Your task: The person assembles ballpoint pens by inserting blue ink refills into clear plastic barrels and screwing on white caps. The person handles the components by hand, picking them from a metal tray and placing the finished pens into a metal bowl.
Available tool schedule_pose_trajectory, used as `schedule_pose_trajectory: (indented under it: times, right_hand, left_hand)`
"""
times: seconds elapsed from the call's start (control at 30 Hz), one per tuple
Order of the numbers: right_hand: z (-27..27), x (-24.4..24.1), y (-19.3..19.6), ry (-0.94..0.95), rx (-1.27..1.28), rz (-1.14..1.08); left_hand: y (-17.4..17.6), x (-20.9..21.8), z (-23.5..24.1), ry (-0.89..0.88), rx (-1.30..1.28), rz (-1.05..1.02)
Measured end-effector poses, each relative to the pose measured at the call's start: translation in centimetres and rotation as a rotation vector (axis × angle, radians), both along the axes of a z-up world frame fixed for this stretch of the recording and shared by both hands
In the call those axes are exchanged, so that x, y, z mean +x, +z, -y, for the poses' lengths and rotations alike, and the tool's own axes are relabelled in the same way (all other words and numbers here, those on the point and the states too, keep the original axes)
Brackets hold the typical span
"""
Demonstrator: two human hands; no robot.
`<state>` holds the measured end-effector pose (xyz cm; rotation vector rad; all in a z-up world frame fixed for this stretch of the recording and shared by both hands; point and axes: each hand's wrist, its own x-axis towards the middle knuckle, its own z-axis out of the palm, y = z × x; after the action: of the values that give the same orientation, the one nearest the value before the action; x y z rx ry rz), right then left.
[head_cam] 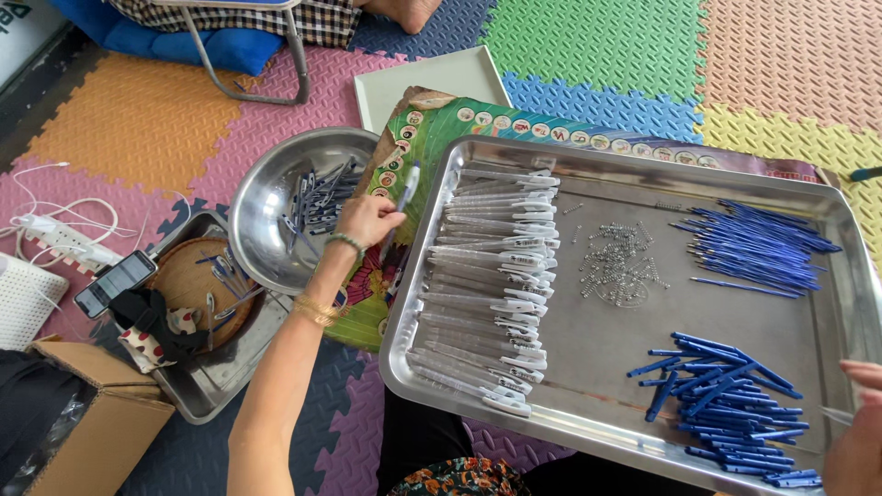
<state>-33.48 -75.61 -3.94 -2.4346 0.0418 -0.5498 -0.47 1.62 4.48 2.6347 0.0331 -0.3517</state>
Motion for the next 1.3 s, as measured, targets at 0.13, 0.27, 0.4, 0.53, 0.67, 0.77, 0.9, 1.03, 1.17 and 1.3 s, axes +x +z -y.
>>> schedule_pose_trajectory:
  times: [0.13,0.27,0.4,0.53,0.67,0.77,0.9,1.03,1.17,1.3]
  right_hand:
    - [-14.3,-1.6,7.4,-0.1,0.306,0.07]
    - [-26.9,1.7,15.9,-0.138,0.68,-0.018]
    - [-34.4,5.4,20.3,0.097,0.926,-0.078]
    - [-38.3,7.4,20.2,0.14,0.873,-0.097]
    - [-38.9,9.3,18.1,0.19,0.755,0.079]
    - [-39.5,9.7,18.1,0.21,0.715,0.131]
    - [-39.4,9.4,17.2,0.204,0.73,0.15]
    - [-39.0,9.2,16.5,0.18,0.683,0.171]
    - [-39.3,9.0,16.5,0.168,0.687,0.185]
    - [-39.2,9.0,16.4,0.155,0.623,0.15]
  left_hand:
    - [9.0,-6.6,0.6,0.122,-0.672,-0.061]
    - [8.5,-10.6,4.1,-0.093,-1.251,-0.22]
    - [7.3,-12.6,10.0,-0.221,-1.44,-0.406]
    - [6.8,-14.4,14.0,-0.376,-1.4,-0.49]
    - [5.6,-15.6,16.1,-0.335,-1.461,-0.498]
    - [5.4,-16.0,16.7,-0.348,-1.435,-0.525]
    - [5.3,-16.5,17.4,-0.331,-1.463,-0.521]
    - [5.6,-16.4,18.1,-0.284,-1.492,-0.495]
    - [4.4,-16.4,18.3,-0.269,-1.498,-0.476]
    - [4.9,-16.7,18.4,-0.267,-1.528,-0.531]
